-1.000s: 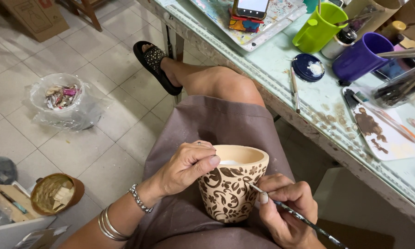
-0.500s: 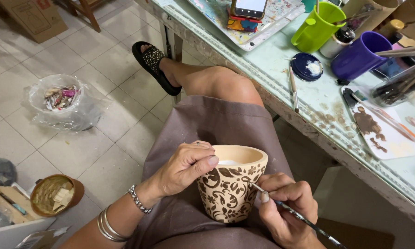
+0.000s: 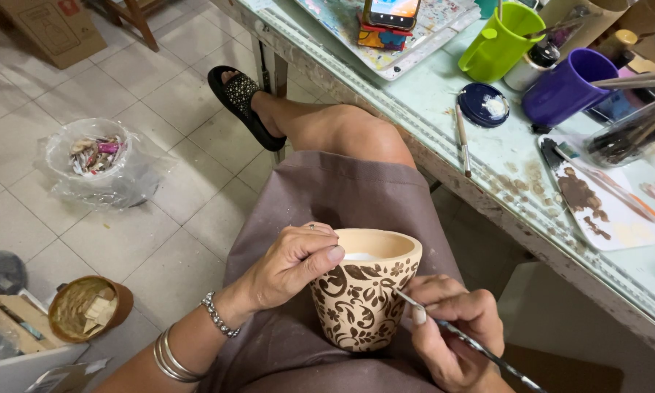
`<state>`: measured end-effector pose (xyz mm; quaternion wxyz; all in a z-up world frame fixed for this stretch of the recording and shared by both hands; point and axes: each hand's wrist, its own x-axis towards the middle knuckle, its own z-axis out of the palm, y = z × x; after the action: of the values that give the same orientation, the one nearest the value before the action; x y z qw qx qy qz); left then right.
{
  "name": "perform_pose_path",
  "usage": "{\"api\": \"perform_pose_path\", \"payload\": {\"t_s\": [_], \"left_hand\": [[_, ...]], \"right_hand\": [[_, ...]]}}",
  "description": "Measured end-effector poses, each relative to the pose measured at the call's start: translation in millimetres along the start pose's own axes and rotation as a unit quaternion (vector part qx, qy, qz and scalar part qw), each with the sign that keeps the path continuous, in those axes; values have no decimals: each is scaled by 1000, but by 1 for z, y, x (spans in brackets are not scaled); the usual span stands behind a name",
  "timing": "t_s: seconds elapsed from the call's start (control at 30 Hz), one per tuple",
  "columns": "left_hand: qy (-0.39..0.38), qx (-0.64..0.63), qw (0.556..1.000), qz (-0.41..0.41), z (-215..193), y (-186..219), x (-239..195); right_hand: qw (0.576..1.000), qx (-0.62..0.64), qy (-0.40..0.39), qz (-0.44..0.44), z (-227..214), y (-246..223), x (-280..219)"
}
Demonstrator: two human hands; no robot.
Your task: Painting intricate patterns on a ceramic cup using a fine-tipped brush
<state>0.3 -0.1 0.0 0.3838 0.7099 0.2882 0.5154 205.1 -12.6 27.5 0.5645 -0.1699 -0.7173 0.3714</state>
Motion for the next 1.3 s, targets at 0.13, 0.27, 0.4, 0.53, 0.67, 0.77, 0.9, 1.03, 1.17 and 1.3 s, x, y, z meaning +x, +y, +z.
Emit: {"api": "perform_pose_path", "payload": {"t_s": [0.13, 0.27, 0.4, 0.53, 0.67, 0.77, 0.9, 1.03, 1.17, 1.3], "left_hand": [[4, -3, 1000, -3, 0, 1, 0], [2, -4, 1000, -3, 0, 0, 0], [1, -4, 1000, -7, 0, 2, 0], [5, -11, 1000, -3, 0, 2, 1], [2, 7, 1000, -3, 0, -1, -1], [4, -3, 1000, 1, 0, -1, 0], [3, 0, 1000, 0, 0, -1, 0], [3, -12, 1000, 2, 0, -1, 0], [2, -12, 1000, -2, 0, -2, -1], [1, -11, 1000, -1, 0, -2, 0]], "right_hand": [[998, -55, -20, 20, -3, 3, -2], [999, -43, -26, 17, -3, 4, -2], [999, -41, -33, 14, -4, 5, -2], [999, -48, -14, 16, -3, 5, -1], [998, -57, -7, 11, -3, 6, -3], [999, -47, 8, 14, -4, 9, -7], [998, -67, 17, 10, -5, 8, -7], [997, -44, 65, 2, -2, 7, -10], [990, -53, 129, -3, 1, 8, -10], [989, -112, 101, -4, -2, 8, -9]]}}
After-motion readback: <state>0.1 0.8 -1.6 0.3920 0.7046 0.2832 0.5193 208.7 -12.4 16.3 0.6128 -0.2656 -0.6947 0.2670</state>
